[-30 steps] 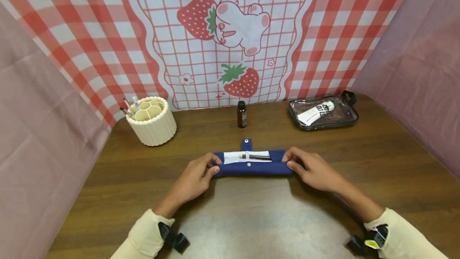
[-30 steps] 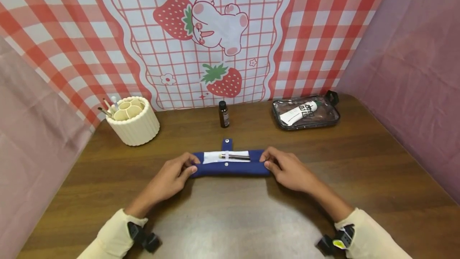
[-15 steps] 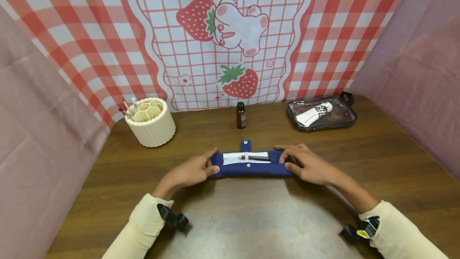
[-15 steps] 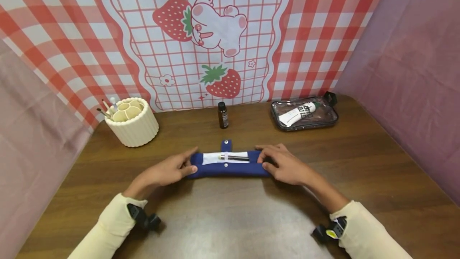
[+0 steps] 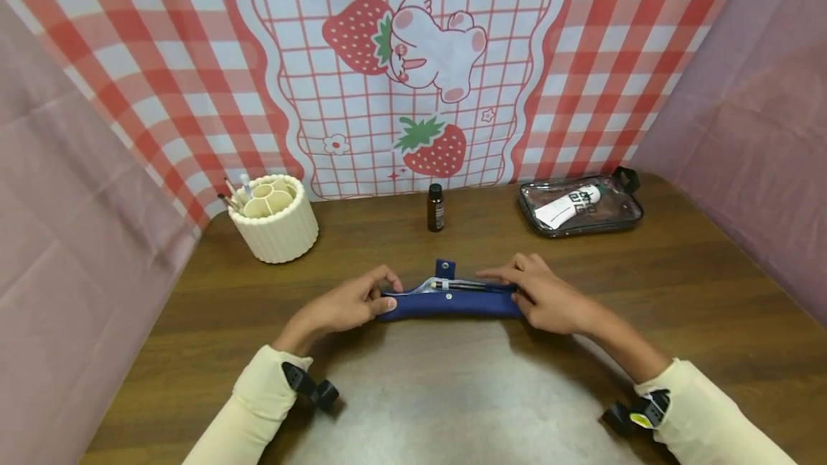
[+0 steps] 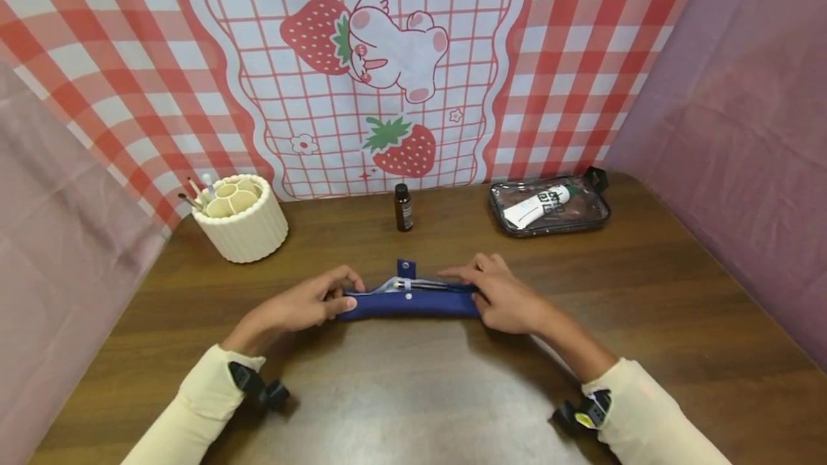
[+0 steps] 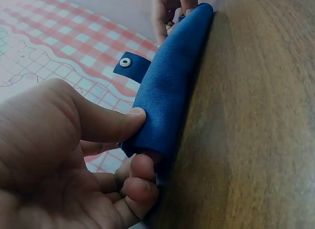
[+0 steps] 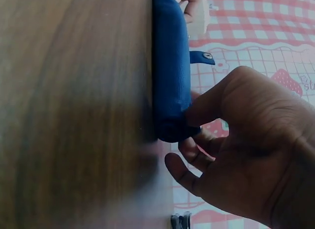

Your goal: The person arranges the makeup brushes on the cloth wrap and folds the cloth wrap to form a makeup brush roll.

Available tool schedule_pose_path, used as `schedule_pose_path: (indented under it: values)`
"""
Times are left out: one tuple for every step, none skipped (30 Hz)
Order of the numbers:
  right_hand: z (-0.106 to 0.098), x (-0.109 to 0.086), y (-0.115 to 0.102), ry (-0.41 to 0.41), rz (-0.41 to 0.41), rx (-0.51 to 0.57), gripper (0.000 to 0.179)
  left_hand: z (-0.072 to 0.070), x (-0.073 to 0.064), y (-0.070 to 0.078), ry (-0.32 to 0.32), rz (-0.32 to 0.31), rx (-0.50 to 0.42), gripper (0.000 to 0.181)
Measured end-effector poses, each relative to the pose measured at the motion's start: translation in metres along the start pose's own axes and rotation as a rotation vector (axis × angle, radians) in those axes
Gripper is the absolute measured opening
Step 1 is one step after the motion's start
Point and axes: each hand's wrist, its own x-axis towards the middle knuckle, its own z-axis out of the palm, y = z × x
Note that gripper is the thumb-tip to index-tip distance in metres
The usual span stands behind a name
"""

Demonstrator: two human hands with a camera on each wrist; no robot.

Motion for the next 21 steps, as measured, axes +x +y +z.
schedule_pose_path:
  values:
    - [0.000,0.000,0.000,-0.012,-0.005,-0.007,0.066,0.000,0.000,0.000,0.002,0.001,0.002,0.018]
    - [0.000,0.000,0.000,-0.019,-0.009,-0.009,0.067,0.001,0.000,0.000,0.005,0.001,0.010,0.017]
    - [0.000,-0.001,0.000,-0.023,-0.017,0.000,0.066,0.001,0.000,0.000,0.011,0.009,0.018,0.017]
    - [0.000,-0.001,0.001,-0.025,-0.034,0.012,0.065,0.001,-0.001,-0.001,0.022,0.020,0.031,0.016]
    - [0.000,0.000,0.003,-0.024,-0.053,0.025,0.064,0.002,-0.001,-0.001,0.034,0.033,0.047,0.016]
    - [0.000,0.000,0.004,-0.026,-0.075,0.040,0.062,0.002,-0.001,-0.002,0.050,0.053,0.067,0.016]
    - [0.001,0.001,0.005,-0.028,-0.094,0.058,0.061,0.003,-0.001,-0.003,0.066,0.073,0.082,0.016]
    - [0.002,0.003,0.006,-0.033,-0.114,0.071,0.059,0.003,-0.001,-0.005,0.083,0.092,0.098,0.015]
    - [0.003,0.005,0.007,-0.041,-0.132,0.081,0.057,0.004,-0.002,-0.006,0.099,0.112,0.106,0.015]
    - [0.004,0.007,0.007,-0.050,-0.149,0.084,0.055,0.005,-0.002,-0.008,0.113,0.126,0.116,0.015]
    - [0.005,0.009,0.006,-0.056,-0.159,0.080,0.053,0.005,-0.002,-0.009,0.122,0.138,0.119,0.015]
    - [0.006,0.012,0.004,-0.058,-0.163,0.075,0.053,0.006,-0.002,-0.010,0.130,0.146,0.120,0.015]
    - [0.008,0.015,0.002,-0.055,-0.162,0.062,0.051,0.007,-0.001,-0.011,0.135,0.151,0.118,0.014]
    - [0.009,0.017,-0.001,-0.044,-0.162,0.044,0.050,0.008,-0.001,-0.012,0.141,0.153,0.116,0.014]
    - [0.010,0.020,-0.004,-0.029,-0.159,0.038,0.048,0.009,0.000,-0.012,0.146,0.155,0.114,0.014]
    - [0.012,0.023,-0.008,-0.011,-0.147,0.044,0.047,0.009,0.000,-0.012,0.150,0.155,0.114,0.013]
    - [0.013,0.025,-0.012,0.009,-0.135,0.060,0.045,0.010,0.000,-0.012,0.154,0.154,0.111,0.013]
    - [0.014,0.028,-0.015,0.027,-0.118,0.086,0.043,0.010,0.001,-0.012,0.160,0.153,0.110,0.013]
    - [0.016,0.031,-0.018,0.043,-0.101,0.113,0.040,0.011,0.001,-0.012,0.164,0.152,0.109,0.013]
    - [0.018,0.033,-0.021,0.056,-0.084,0.143,0.038,0.011,0.002,-0.011,0.169,0.151,0.110,0.013]
    - [0.020,0.036,-0.023,0.065,-0.063,0.175,0.037,0.011,0.002,-0.012,0.173,0.152,0.114,0.013]
